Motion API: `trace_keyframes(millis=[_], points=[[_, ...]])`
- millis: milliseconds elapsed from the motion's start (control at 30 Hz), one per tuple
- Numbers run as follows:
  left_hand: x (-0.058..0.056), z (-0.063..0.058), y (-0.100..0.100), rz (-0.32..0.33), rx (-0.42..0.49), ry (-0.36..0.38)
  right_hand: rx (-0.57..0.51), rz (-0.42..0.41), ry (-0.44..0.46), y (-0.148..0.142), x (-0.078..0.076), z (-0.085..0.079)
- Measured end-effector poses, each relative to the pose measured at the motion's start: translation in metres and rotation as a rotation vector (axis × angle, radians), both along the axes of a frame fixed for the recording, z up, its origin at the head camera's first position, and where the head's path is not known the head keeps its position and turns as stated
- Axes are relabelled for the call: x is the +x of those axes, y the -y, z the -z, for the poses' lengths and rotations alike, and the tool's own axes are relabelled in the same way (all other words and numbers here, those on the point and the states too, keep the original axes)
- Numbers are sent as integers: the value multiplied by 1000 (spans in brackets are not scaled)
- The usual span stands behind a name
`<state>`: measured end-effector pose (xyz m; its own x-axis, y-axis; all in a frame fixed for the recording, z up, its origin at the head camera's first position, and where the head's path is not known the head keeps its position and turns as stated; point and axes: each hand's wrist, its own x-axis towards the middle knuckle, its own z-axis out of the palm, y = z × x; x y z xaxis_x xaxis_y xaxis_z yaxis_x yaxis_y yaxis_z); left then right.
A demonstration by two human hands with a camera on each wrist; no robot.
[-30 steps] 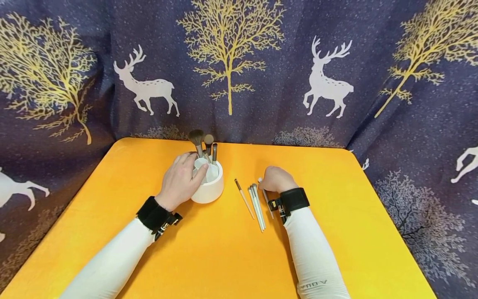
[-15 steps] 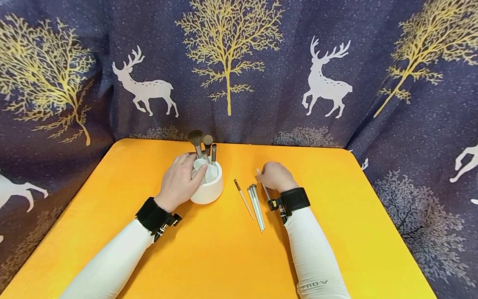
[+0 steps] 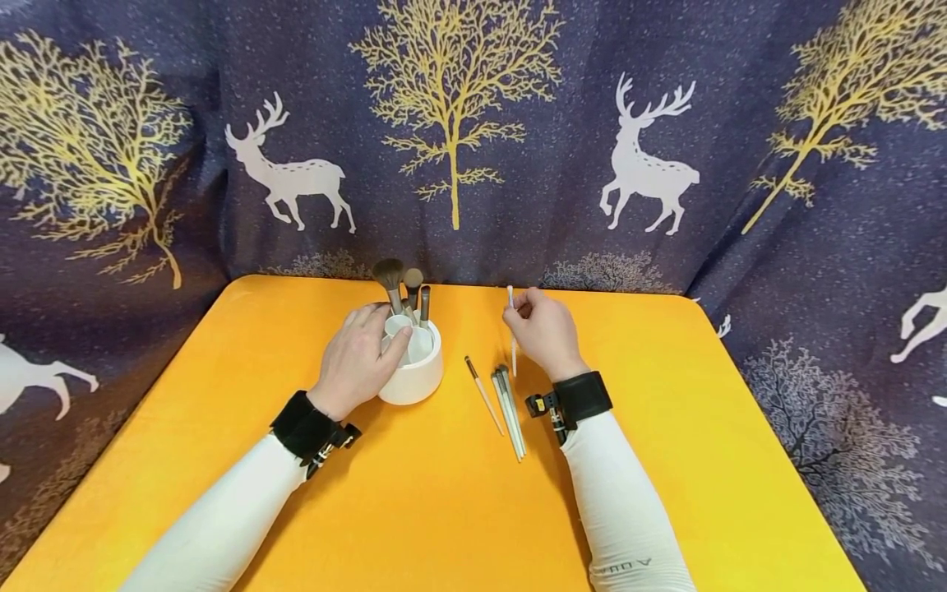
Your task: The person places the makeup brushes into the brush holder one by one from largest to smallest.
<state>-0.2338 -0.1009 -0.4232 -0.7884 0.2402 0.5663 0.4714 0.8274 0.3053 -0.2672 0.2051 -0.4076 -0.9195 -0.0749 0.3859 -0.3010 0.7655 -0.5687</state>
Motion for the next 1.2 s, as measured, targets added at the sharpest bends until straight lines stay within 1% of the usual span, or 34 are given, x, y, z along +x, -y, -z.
trace_keyframes(millis=[100, 233, 333, 467, 700, 767, 900, 933, 1033, 1200], points=[[0, 0, 0, -2, -1, 4, -79, -7, -86, 5, 3, -5], [1, 0, -1, -3, 5, 4, -167, -53, -187, 12, 7, -10], [1, -1, -1, -3, 7, 1, -223, -94, -247, 17, 9, -13], [0, -2, -1, -6, 7, 2, -311, -147, -297, 26, 13, -19], [0, 0, 0, -2, 8, -3, -470, -228, -338, 39, 24, -23], [0, 0, 0, -1, 10, -8, -521, -268, -350, 44, 27, -26], [0, 0, 0, 3, 14, -13, -596, -350, -376, 56, 40, -39], [-1, 0, 0, 3, 14, -13, -606, -371, -382, 59, 44, -42], [-1, 1, 0, 2, 13, -11, -608, -397, -387, 67, 53, -50], [0, 0, 0, 1, 18, -4, -587, -414, -374, 75, 58, -51]])
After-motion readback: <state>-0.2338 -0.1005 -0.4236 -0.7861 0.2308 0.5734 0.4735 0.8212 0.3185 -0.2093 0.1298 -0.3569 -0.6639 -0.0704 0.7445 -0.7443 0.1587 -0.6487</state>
